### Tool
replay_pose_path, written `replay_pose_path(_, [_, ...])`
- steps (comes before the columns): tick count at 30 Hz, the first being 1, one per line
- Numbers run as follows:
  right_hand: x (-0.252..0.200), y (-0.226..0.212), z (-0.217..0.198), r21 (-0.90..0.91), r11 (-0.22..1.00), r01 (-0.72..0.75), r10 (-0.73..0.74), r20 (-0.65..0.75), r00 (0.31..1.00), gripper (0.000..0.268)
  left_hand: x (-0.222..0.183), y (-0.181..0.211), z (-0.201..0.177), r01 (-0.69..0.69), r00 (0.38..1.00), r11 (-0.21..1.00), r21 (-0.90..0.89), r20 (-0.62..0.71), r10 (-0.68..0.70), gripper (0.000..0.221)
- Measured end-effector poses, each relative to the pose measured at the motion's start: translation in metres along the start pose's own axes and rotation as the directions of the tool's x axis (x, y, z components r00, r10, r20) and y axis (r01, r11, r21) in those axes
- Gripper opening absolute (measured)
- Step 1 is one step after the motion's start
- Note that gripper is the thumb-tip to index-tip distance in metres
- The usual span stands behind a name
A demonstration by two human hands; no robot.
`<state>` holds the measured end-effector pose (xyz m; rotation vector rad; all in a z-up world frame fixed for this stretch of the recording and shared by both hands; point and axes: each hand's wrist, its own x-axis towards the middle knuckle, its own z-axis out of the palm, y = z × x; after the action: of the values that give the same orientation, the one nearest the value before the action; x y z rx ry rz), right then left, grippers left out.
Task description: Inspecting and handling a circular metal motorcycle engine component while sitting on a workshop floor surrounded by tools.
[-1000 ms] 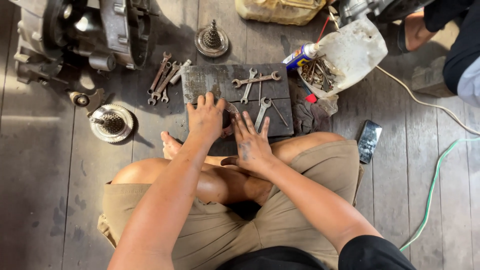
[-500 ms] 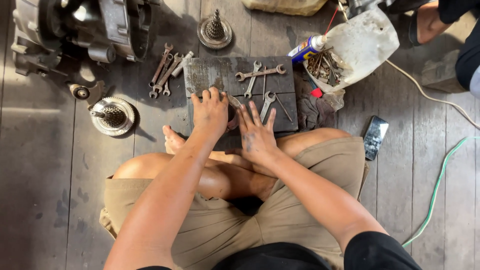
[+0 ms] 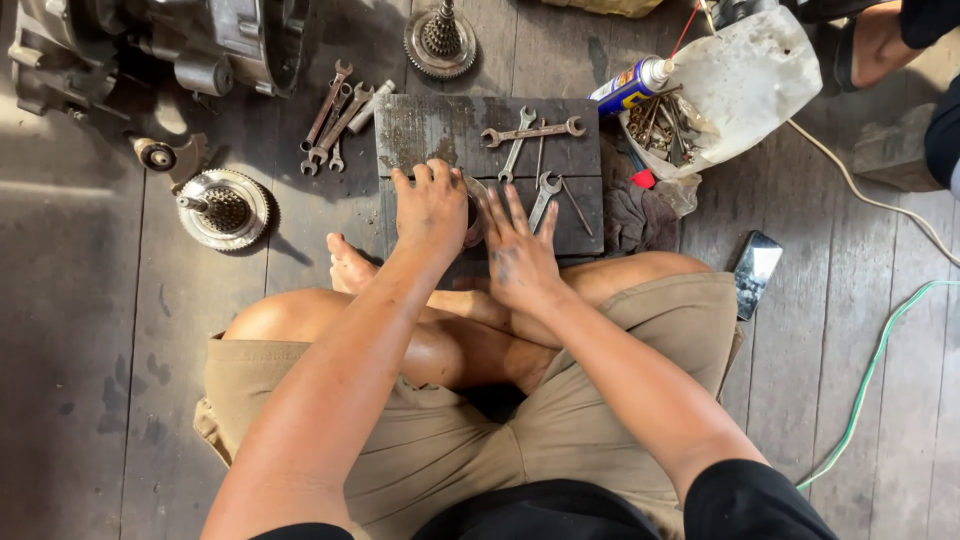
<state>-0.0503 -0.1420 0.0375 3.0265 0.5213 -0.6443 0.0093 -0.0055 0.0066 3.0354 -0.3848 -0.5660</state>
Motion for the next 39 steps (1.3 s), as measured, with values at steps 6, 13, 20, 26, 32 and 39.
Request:
replay_pose_path(6, [0.016, 0.003, -0.001, -0.035, 0.999, -0.015, 0.014, -0.030, 0.999, 0.085, -0.002, -0.002, -0.007, 0.009, 1.000, 1.000, -0.013, 0.029, -0.008, 0.050])
replay_pose_path(13, [0.006, -0.001, 0.012, -0.127, 0.991, -0.037, 0.040, 0.022, 0.999, 0.084, 0.002, 0.001, 0.003, -0.012, 0.999, 1.000, -0.016, -0.043, 0.012, 0.046])
replay_pose_path(20, [0.010, -0.007, 0.002, -0.083, 0.995, -0.048, 0.049, 0.006, 0.999, 0.086, 0.000, -0.008, -0.001, -0.023, 1.000, 0.999, -0.029, 0.006, 0.023, 0.050])
replay_pose_path(26, [0.011, 0.001, 0.011, -0.072, 0.996, -0.045, 0.048, 0.039, 0.998, 0.093, -0.002, -0.003, -0.007, -0.025, 1.000, 0.999, -0.039, 0.016, 0.026, 0.052])
replay_pose_path(32, [0.019, -0.004, -0.001, -0.069, 0.996, -0.052, 0.055, 0.041, 0.998, 0.098, -0.005, -0.003, -0.006, 0.008, 1.000, 0.999, -0.035, 0.025, -0.007, 0.051])
replay_pose_path(39, [-0.011, -0.005, 0.007, -0.034, 0.999, -0.002, 0.006, 0.106, 0.994, 0.137, -0.024, 0.002, -0.025, -0.018, 0.998, 0.997, 0.077, 0.057, 0.013, 0.042])
